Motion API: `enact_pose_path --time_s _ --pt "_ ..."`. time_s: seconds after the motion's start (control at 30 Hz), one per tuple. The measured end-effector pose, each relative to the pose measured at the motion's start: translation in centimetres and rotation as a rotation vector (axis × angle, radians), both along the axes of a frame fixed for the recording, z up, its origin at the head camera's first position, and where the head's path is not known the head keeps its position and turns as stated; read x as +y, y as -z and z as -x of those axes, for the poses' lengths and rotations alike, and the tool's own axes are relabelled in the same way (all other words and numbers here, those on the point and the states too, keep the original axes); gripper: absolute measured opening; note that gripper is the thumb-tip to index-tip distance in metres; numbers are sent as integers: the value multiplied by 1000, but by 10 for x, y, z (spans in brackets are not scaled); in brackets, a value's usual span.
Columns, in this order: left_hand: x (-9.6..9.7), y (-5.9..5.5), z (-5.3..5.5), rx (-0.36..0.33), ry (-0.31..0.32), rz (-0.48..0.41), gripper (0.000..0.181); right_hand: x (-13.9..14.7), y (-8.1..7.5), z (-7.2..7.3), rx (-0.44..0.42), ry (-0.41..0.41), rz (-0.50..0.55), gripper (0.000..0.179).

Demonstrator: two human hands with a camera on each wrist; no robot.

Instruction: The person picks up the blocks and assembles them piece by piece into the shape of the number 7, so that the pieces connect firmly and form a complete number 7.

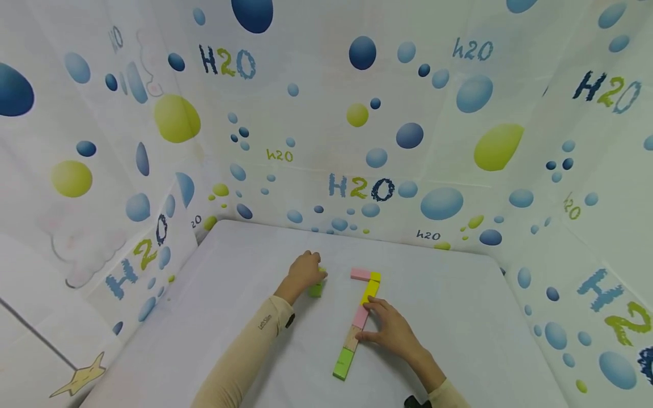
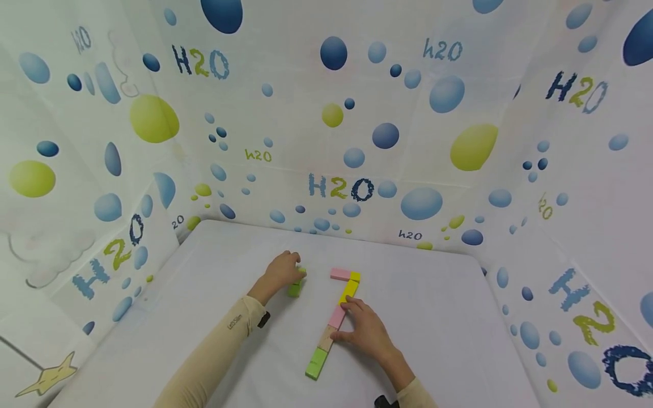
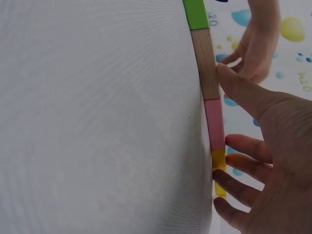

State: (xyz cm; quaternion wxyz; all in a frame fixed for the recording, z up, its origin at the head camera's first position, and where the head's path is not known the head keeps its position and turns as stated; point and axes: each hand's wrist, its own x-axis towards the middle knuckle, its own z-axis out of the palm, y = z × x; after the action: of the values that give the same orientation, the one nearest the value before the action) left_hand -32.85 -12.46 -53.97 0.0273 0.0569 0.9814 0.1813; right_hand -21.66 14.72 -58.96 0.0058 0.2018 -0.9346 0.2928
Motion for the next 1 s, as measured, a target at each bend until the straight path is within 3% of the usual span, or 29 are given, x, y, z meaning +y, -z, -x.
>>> enact_pose_path --time_s 0.1,0.23,0.63,1.0 --pt "1 3 -2 -34 -36 27 63 0 0 1 5 -4 -1 84" --pt "2 9 0 -59 -60 39 68 0 0 1 9 0 -5 85" --pt "4 14 5 -67 -78 28 52 0 0 1 21 -7 -11 85" --pt "3 14 5 -9 -20 37 33 0 0 1 10 -5 1 85"
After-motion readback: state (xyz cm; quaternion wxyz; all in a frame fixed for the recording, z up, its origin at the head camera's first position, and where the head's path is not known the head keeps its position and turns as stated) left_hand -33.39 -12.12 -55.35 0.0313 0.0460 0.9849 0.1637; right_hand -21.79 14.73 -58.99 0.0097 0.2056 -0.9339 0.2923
